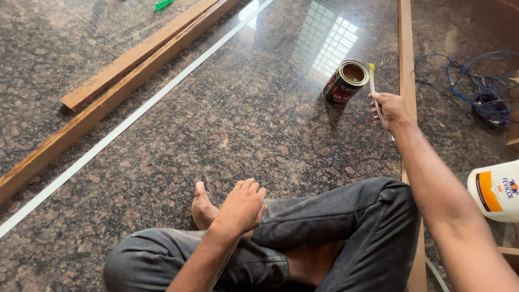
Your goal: The person sits cross-legged on a tiled floor and applies a yellowish liquid to long, thin metal strips using a small brush. The person repeatedly dips the brush into a can and paints sections of the strips, holding them in the left hand while brushing with the right.
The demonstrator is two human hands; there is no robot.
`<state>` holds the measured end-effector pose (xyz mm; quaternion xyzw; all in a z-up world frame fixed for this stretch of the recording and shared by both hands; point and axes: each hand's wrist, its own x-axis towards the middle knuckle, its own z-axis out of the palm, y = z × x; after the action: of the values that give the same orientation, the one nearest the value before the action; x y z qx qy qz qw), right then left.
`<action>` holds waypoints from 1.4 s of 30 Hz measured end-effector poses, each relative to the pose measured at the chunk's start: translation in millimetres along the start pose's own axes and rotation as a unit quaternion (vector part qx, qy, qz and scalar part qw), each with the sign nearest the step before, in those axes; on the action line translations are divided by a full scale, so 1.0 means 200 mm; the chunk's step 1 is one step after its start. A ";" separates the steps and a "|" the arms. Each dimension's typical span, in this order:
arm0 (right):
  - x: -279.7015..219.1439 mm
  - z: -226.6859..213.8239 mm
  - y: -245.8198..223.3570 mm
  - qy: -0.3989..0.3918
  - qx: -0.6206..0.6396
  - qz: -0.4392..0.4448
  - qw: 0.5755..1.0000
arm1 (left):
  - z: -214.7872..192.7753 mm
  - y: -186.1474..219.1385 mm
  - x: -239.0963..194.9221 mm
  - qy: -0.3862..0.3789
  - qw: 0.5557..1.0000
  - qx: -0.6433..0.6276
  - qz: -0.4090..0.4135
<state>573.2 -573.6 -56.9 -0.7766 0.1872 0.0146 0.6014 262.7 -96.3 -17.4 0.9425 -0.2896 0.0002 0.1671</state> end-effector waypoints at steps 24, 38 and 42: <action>-1.63 0.15 -0.18 -0.230 0.184 0.006 0.956 | -0.23 -0.05 -0.14 -0.242 0.937 -0.015 -0.252; -2.05 0.52 0.03 -0.247 0.108 -0.034 0.962 | -0.04 -0.11 -0.22 -0.090 0.657 -0.669 -0.337; -2.12 0.63 -0.05 -0.237 0.039 -0.136 0.961 | -0.21 -0.03 -0.22 -0.068 0.661 -0.698 -0.267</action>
<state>207.6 -337.5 23.4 -0.7452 -0.0672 0.1091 0.6544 232.7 -54.5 15.5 0.5839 0.0485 -0.3108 0.7484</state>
